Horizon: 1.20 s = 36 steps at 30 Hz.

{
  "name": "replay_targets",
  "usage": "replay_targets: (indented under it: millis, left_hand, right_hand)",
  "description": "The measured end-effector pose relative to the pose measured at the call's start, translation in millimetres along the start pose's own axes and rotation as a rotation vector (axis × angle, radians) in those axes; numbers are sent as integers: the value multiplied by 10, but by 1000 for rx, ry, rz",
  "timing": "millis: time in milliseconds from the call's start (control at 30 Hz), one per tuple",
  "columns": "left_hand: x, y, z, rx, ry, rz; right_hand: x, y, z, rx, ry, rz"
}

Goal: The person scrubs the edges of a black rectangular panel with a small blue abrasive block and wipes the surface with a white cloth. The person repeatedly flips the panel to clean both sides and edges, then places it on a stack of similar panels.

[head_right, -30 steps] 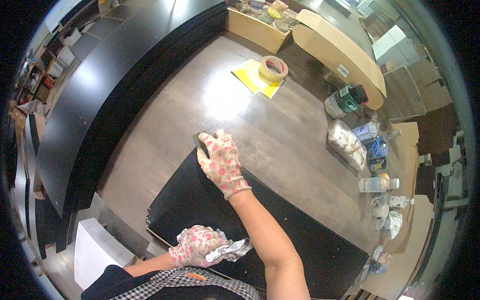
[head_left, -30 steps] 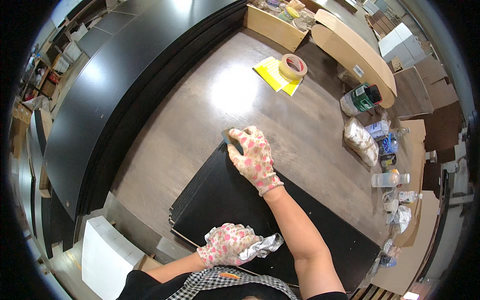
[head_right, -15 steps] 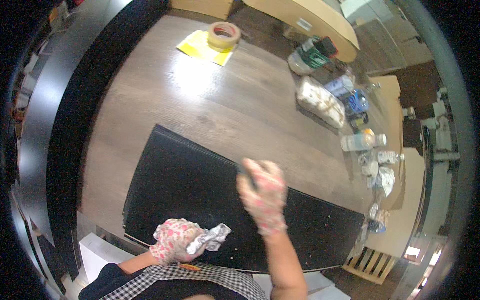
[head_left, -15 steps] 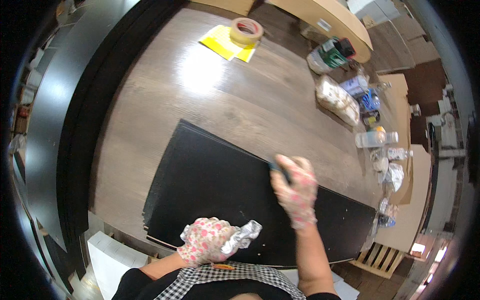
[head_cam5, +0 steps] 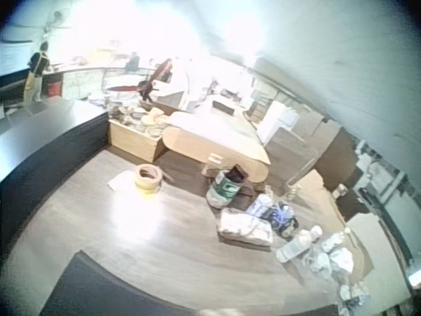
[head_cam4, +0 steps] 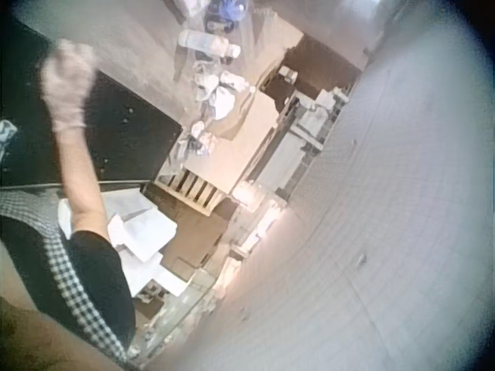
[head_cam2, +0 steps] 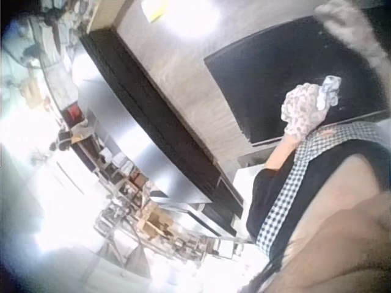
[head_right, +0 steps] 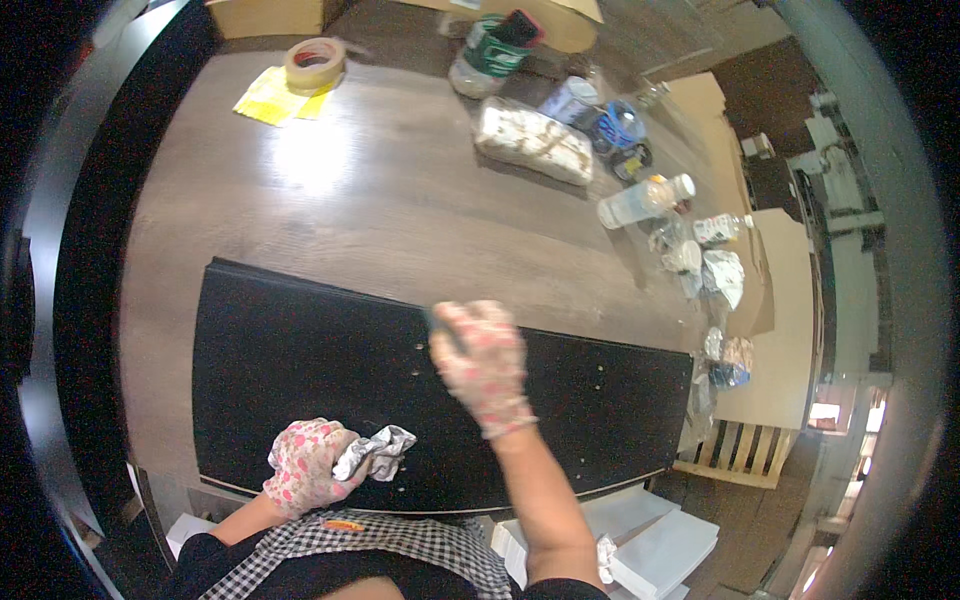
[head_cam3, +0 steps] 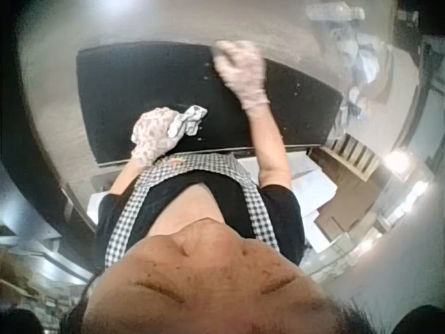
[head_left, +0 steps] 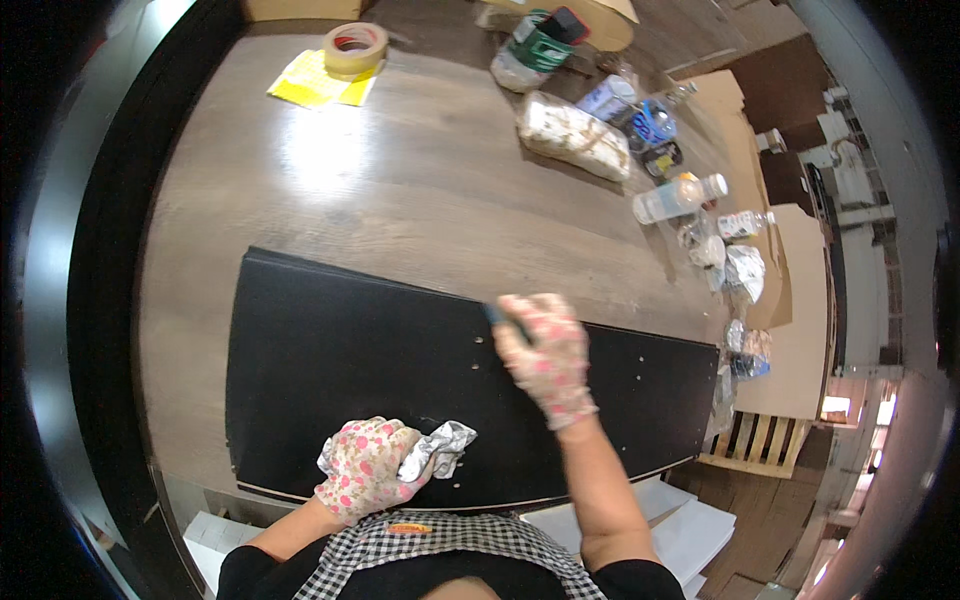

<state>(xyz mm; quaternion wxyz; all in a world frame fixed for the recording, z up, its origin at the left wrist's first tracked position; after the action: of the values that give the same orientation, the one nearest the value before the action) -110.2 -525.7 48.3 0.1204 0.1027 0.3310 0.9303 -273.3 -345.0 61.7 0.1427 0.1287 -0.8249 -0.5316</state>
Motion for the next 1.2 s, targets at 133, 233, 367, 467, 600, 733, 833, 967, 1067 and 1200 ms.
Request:
replay_targets:
  millis: [133, 233, 367, 467, 600, 733, 833, 967, 1067, 1200]
  left_hand:
    - [86, -99, 39, 42, 79, -63]
    - [204, -182, 154, 16, 38, -59]
    - [489, -564, 408, -26, -45, -173]
    - [674, -812, 582, 4, -56, -190]
    - [899, -930, 734, 42, -18, -51]
    - [1453, -1042, 984, 232, -243, 101]
    - [1958, -1226, 1017, 383, -193, 69]
    - [2245, -1383, 1021, 395, -88, 24]
    - [2216, -1454, 1051, 376, -59, 51]
    - [2201, -1528, 1076, 437, -78, 129]
  right_hand:
    - [-198, 267, 560, -150, -62, 157]
    - [-219, 890, 1426, -400, -480, 79]
    - [-235, 843, 1203, -226, -144, 216]
    - [-319, 542, 1250, 4, -51, 66]
    - [-471, 1253, 2352, -303, -274, 165]
    - [-483, 1446, 2735, -245, -321, 207]
    - [-547, 1091, 2507, -23, -16, 80]
    - [-720, 1437, 3130, -155, -163, 204]
    - [-824, 1821, 3783, -299, -470, 170]
    - [-946, 1648, 3494, -70, -168, 168]
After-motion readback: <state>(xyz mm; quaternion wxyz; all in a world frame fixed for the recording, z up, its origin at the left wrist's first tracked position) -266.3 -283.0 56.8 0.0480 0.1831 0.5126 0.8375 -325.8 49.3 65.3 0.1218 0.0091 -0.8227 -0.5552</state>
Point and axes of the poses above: each hand's wrist, its own x-axis towards the middle knuckle, its own y-axis out of the back of the hand, z = x × y, the point moved 7 cm from there along x, towards the middle knuckle, and after that the axes turned 13 degrees about -y, right-handed, at the moved point
